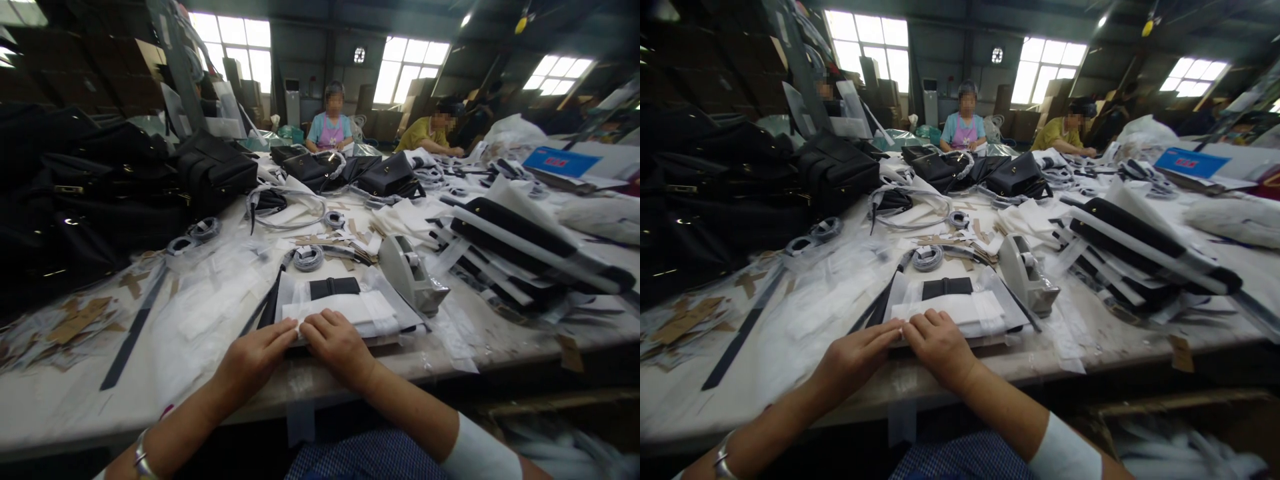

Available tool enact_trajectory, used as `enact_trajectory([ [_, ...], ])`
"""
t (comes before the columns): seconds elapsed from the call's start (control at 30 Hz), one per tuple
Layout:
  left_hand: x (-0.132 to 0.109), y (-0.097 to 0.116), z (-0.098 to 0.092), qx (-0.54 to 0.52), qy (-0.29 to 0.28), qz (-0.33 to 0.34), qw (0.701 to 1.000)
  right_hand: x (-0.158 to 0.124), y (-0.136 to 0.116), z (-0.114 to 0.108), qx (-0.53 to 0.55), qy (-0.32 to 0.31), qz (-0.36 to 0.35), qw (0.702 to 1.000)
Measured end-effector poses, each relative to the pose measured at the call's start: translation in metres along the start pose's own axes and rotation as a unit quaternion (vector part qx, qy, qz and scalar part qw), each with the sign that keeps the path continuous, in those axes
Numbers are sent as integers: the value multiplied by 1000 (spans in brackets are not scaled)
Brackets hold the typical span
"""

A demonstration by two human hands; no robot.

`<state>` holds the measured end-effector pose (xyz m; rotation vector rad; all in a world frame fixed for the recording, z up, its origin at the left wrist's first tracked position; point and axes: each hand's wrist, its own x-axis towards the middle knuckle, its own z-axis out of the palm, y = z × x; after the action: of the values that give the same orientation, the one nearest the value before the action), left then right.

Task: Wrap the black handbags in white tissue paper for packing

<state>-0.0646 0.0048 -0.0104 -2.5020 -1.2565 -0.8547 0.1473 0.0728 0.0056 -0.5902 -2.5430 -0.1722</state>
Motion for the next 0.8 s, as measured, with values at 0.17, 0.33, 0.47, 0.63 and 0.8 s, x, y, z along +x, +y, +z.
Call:
enact_trajectory([
  [0.17,-6,1,5,2,14,8,1000,-41,-11,-8,50,57,-74,994],
  [0.33,-4,4,3,-7,16,4,1000,-83,-37,-10,77,-26,-112,990],
  [0.47,-6,5,4,4,17,7,1000,-80,-47,9,77,9,-87,993],
  [0.63,-10,5,0,-8,-21,22,1000,-69,-49,21,112,86,-80,987],
  [0.8,-13,0,1,-20,-26,38,999,-72,-52,17,143,107,-82,980],
])
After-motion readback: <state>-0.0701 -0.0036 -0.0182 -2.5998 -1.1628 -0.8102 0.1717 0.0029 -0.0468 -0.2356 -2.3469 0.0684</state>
